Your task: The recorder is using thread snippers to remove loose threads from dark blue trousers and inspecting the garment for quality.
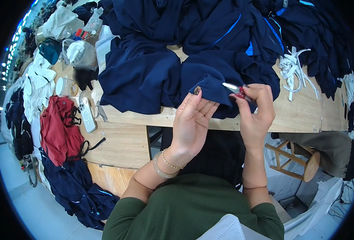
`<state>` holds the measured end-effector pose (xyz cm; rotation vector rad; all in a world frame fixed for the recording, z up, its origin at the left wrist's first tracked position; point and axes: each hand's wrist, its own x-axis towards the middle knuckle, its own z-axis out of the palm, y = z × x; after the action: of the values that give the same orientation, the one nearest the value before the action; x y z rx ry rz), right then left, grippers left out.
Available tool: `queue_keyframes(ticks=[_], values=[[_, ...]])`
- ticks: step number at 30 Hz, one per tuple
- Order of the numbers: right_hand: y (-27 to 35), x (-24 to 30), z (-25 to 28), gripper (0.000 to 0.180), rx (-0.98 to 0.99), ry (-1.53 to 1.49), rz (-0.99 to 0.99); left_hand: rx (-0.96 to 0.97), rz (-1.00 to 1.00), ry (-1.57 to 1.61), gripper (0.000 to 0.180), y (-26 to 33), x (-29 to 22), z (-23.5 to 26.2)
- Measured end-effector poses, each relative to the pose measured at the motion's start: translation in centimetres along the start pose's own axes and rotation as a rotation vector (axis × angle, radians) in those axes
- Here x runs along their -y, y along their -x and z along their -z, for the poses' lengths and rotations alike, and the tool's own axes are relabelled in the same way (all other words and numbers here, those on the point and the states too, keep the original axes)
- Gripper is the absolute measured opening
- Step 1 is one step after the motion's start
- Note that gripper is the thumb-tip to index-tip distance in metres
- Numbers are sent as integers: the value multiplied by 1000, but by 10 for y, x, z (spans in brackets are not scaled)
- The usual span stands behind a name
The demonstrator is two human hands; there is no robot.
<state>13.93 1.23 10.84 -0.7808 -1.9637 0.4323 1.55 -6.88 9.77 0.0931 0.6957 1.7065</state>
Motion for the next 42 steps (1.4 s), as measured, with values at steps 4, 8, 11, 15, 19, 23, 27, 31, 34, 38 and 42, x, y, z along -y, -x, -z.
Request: queue_keyframes(ticks=[4,8,11,15,19,23,27,31,34,38,42], values=[[7,-7,2,40,-84,-455,-431,-6,5,15,39,-1,-5,-4],[7,0,-6,42,154,-214,-263,75,18,67,38,0,-11,-6],[1,-18,-13,20,74,-434,-215,87,-131,-336,31,-2,-9,9],[-13,-15,-2,8,130,-746,-590,60,-635,-1164,27,-13,-12,12],[-22,-19,3,14,198,-871,-666,82,-921,-1281,33,-29,-10,-2],[-26,-22,7,15,136,-888,-773,176,-479,-857,18,-29,-15,-5],[-29,-23,7,16,122,-905,-841,180,-517,-925,21,-29,-18,0],[-29,-19,6,14,196,-838,-710,151,-834,-1403,36,-27,-10,-15],[-36,-16,10,14,215,-813,-663,143,-654,-1354,30,-26,-17,-10],[-47,-26,12,15,267,-762,-634,237,-47,-894,27,-22,-38,1],[-52,-36,-3,14,352,-763,-569,311,82,-673,23,-18,-42,-1]])
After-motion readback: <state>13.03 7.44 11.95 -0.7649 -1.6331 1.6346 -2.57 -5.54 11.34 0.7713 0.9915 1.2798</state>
